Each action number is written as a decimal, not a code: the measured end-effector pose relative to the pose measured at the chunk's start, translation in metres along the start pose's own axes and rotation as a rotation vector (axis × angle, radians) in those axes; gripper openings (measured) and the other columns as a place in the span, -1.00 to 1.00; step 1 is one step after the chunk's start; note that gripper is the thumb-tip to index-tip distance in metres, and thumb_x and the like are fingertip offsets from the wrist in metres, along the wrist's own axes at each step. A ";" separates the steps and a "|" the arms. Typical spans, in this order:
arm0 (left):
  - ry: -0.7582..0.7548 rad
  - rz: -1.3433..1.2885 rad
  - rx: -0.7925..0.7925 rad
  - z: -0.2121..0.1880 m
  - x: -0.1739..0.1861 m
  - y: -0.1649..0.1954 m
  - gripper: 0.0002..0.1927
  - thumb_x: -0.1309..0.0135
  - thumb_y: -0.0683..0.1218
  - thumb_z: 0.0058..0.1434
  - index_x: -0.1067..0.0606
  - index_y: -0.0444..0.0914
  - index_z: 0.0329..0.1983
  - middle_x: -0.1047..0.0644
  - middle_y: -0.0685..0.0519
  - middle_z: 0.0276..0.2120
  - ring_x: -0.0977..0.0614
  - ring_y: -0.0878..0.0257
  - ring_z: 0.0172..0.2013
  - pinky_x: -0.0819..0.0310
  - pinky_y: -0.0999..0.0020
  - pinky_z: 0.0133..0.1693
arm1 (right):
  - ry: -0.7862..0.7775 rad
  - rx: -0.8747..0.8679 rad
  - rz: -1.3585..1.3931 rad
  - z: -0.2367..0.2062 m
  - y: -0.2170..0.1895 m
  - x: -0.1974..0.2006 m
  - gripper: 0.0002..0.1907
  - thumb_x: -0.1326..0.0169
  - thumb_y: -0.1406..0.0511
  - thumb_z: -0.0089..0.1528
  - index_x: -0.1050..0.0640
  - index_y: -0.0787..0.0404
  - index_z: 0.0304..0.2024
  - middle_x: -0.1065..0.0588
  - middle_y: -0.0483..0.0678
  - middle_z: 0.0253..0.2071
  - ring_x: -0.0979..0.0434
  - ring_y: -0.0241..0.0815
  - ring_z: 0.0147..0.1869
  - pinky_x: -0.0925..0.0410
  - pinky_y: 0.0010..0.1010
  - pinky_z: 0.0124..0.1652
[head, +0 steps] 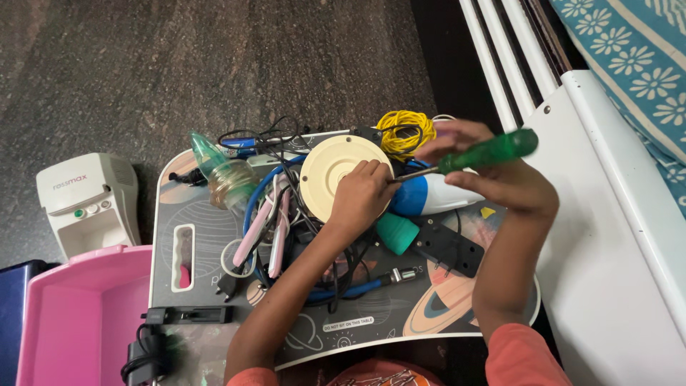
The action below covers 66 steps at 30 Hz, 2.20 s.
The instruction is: The person holds a round beige appliance base on a small table and uses a green-handled screwdriver to drive screws into it, steadying the base with the other hand. They reposition the base and continue driving screws at different points around it throughout the clip.
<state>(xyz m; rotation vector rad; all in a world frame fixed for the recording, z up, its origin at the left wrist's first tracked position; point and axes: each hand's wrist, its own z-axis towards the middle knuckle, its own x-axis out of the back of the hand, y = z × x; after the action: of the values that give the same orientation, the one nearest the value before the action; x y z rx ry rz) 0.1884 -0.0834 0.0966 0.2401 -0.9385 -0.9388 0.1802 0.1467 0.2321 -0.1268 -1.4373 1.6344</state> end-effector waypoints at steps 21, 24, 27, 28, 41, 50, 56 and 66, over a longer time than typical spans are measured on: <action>0.026 0.084 -0.113 -0.005 0.004 0.006 -0.81 -0.26 -0.08 0.13 -0.49 -0.24 -0.33 -0.49 0.00 -0.37 -0.58 0.06 -0.23 -0.49 0.15 -0.23 | 0.080 -0.332 -0.240 -0.018 -0.055 -0.019 -0.65 -0.24 0.34 0.17 -0.58 0.24 0.02 -0.63 -0.07 -0.04 -0.64 -0.28 0.06 -0.48 -0.42 0.05; 0.045 0.093 -0.109 -0.005 0.005 0.008 -0.83 -0.24 -0.10 0.14 -0.48 -0.25 -0.33 -0.49 -0.01 -0.36 -0.58 0.05 -0.24 -0.49 0.14 -0.23 | 0.155 -0.380 -0.173 -0.014 -0.046 -0.018 -0.68 -0.24 0.34 0.19 -0.60 0.23 0.01 -0.60 -0.07 -0.03 -0.62 -0.27 0.05 -0.48 -0.44 0.03; 0.060 0.122 -0.086 -0.005 0.004 0.009 -0.84 -0.21 -0.12 0.14 -0.48 -0.27 -0.33 -0.49 -0.03 -0.36 -0.58 0.04 -0.24 -0.49 0.13 -0.23 | 0.209 -0.336 -0.250 -0.007 -0.035 -0.019 -0.70 -0.25 0.33 0.21 -0.58 0.23 -0.01 -0.54 -0.07 -0.05 -0.58 -0.27 0.02 -0.45 -0.45 -0.02; 0.066 0.129 -0.081 -0.005 0.005 0.010 -0.84 -0.20 -0.12 0.13 -0.48 -0.27 -0.33 -0.49 -0.03 -0.36 -0.58 0.03 -0.24 -0.49 0.13 -0.23 | 0.224 -0.295 -0.300 -0.005 -0.032 -0.019 -0.70 -0.27 0.33 0.21 -0.57 0.24 -0.01 -0.52 -0.07 -0.06 -0.57 -0.27 0.02 -0.43 -0.45 -0.03; 0.059 0.112 -0.049 -0.006 0.003 0.007 -0.80 -0.24 -0.10 0.13 -0.47 -0.27 -0.34 -0.49 -0.03 -0.36 -0.58 0.03 -0.25 -0.47 0.11 -0.24 | 0.230 -0.227 -0.334 -0.004 -0.026 -0.027 -0.66 -0.29 0.26 0.20 -0.56 0.22 -0.01 -0.56 -0.12 -0.12 -0.56 -0.29 -0.04 -0.43 -0.44 -0.08; 0.097 0.123 -0.099 -0.007 -0.002 0.006 -0.79 -0.25 -0.04 0.15 -0.48 -0.24 -0.37 -0.48 0.00 -0.39 -0.57 0.06 -0.27 -0.46 0.14 -0.26 | 0.331 -0.075 -0.504 -0.003 -0.026 -0.033 -0.60 -0.38 0.23 0.13 -0.58 0.19 -0.04 -0.51 -0.09 -0.13 -0.54 -0.16 -0.05 -0.43 -0.37 -0.14; 0.087 0.137 -0.130 -0.009 -0.004 0.004 -0.82 -0.24 -0.08 0.17 -0.48 -0.24 -0.34 -0.48 0.00 -0.38 -0.57 0.07 -0.28 -0.46 0.15 -0.26 | 0.337 -0.087 -0.487 0.003 -0.025 -0.032 -0.56 -0.45 0.22 0.01 -0.62 0.17 -0.09 -0.53 -0.10 -0.15 -0.58 -0.23 -0.09 -0.46 -0.39 -0.14; 0.065 0.161 -0.149 -0.006 -0.006 0.004 -0.85 -0.21 -0.11 0.20 -0.48 -0.24 -0.31 -0.47 0.01 -0.38 -0.56 0.08 -0.27 -0.45 0.17 -0.25 | 0.326 -0.045 -0.571 0.001 -0.021 -0.024 -0.53 -0.48 0.17 -0.04 -0.63 0.21 -0.16 -0.53 -0.12 -0.22 -0.51 -0.20 -0.16 -0.40 -0.36 -0.22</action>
<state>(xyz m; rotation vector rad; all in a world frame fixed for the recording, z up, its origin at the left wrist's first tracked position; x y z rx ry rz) 0.1939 -0.0775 0.0913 0.0673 -0.8114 -0.8426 0.2049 0.1279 0.2386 -0.0033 -1.1257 1.0582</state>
